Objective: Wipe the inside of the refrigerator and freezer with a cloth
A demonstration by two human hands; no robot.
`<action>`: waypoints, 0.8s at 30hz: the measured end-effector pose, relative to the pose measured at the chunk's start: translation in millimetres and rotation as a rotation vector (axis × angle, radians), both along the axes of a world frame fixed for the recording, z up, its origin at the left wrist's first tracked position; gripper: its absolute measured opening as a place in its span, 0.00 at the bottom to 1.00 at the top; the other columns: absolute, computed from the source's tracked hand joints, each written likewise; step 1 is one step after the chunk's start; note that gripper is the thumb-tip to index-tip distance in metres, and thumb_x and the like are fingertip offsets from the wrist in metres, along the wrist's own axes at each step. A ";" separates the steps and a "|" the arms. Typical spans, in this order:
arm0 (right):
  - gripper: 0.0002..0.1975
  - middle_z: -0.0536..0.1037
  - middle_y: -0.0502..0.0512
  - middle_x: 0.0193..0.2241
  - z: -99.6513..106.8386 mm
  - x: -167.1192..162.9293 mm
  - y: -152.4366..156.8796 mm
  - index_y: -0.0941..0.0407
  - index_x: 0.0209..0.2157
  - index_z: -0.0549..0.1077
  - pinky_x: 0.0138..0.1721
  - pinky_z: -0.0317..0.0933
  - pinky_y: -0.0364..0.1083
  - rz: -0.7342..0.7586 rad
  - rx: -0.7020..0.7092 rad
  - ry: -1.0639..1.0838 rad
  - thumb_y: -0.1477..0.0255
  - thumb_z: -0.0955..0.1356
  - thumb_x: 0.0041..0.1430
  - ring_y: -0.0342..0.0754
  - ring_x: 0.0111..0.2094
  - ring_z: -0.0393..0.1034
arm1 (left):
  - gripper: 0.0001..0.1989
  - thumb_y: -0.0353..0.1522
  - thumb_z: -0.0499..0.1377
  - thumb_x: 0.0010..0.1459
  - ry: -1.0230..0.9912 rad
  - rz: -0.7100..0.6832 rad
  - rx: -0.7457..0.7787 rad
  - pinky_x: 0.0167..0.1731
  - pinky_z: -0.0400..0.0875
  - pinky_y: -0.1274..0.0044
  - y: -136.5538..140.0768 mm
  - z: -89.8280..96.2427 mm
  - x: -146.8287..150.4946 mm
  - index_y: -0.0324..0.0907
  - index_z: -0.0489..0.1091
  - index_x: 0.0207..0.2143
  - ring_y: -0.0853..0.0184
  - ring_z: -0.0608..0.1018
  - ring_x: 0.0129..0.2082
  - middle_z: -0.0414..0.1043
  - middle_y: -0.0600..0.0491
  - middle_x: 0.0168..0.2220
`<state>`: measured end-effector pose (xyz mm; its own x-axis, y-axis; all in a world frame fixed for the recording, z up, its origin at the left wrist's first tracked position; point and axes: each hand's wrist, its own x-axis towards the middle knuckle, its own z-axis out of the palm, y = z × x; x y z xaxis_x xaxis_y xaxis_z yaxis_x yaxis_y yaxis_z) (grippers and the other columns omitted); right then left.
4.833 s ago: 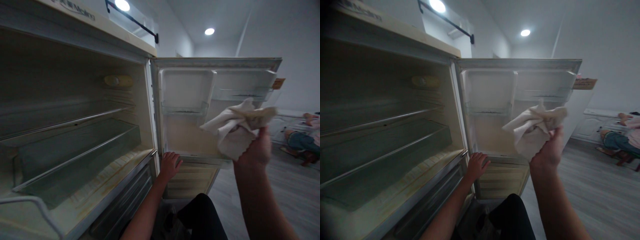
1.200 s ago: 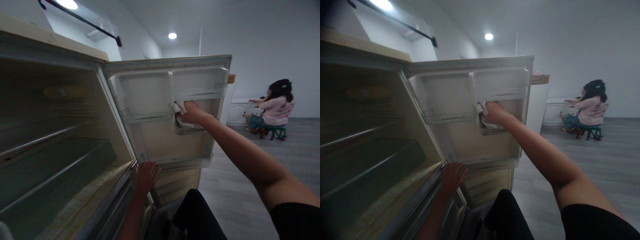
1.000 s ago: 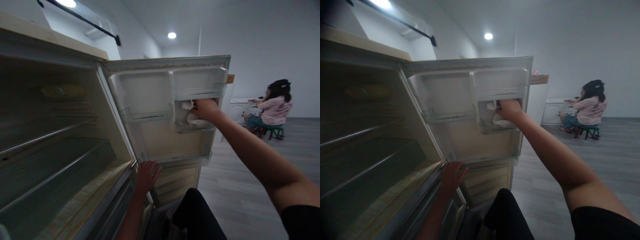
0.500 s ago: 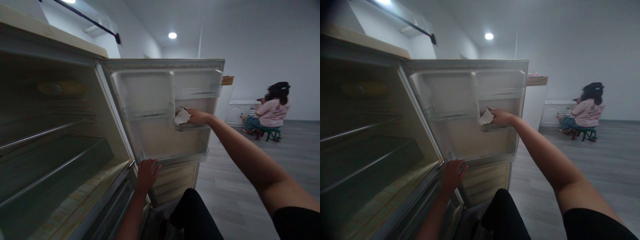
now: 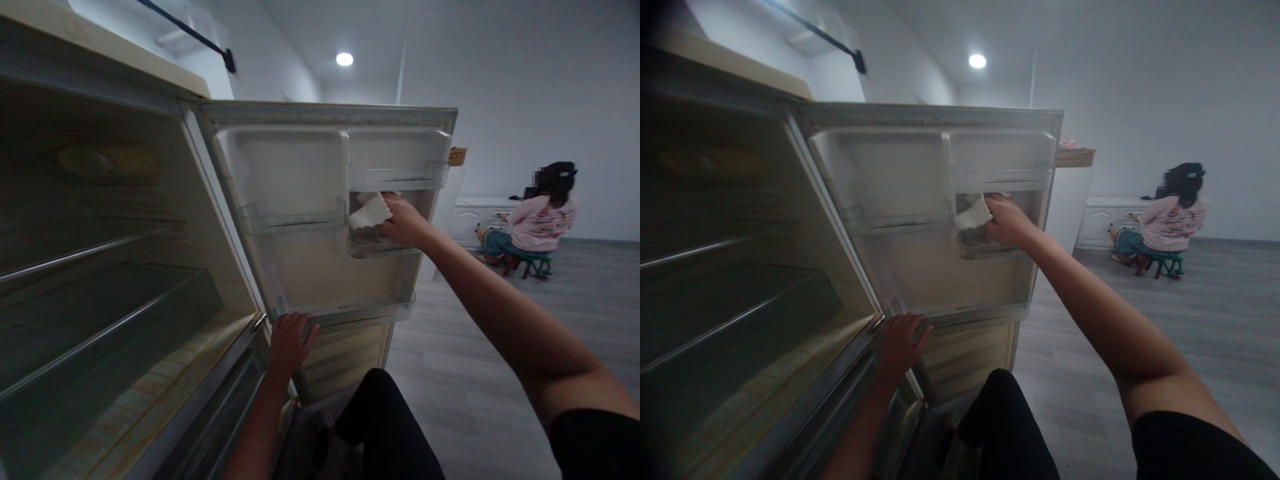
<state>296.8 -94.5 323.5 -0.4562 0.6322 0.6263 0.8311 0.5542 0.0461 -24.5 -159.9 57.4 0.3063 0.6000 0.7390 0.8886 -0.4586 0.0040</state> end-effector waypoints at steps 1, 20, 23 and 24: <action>0.14 0.79 0.64 0.47 -3.5 -8.3 -11.6 0.58 0.45 0.77 0.54 0.65 0.54 0.107 0.026 -0.021 0.70 0.66 0.60 0.58 0.53 0.70 | 0.12 0.40 0.57 0.69 0.005 0.006 -0.003 0.48 0.65 0.66 -0.4 0.4 -0.2 0.43 0.74 0.44 0.57 0.77 0.41 0.78 0.49 0.38; 0.10 0.76 0.65 0.50 -122.4 33.5 -29.3 0.52 0.40 0.76 0.66 0.54 0.66 -0.170 0.326 0.069 0.65 0.64 0.68 0.62 0.61 0.65 | 0.15 0.42 0.55 0.69 0.004 -0.003 -0.058 0.50 0.65 0.63 1.3 -2.3 -4.9 0.43 0.75 0.46 0.54 0.77 0.43 0.79 0.48 0.39; 0.12 0.75 0.69 0.53 -136.9 59.6 -25.2 0.53 0.40 0.76 0.64 0.55 0.69 -0.288 0.345 0.231 0.65 0.63 0.68 0.65 0.63 0.63 | 0.14 0.42 0.55 0.69 -0.013 0.004 -0.063 0.49 0.65 0.63 1.0 -0.1 -1.2 0.44 0.76 0.45 0.54 0.77 0.43 0.79 0.47 0.40; 0.13 0.75 0.70 0.52 -141.8 63.9 -26.0 0.53 0.41 0.76 0.63 0.57 0.69 -0.321 0.342 0.295 0.65 0.61 0.68 0.66 0.63 0.64 | 0.14 0.42 0.55 0.69 -0.018 0.007 -0.066 0.49 0.65 0.63 1.0 0.3 -0.2 0.44 0.76 0.45 0.54 0.77 0.43 0.79 0.47 0.40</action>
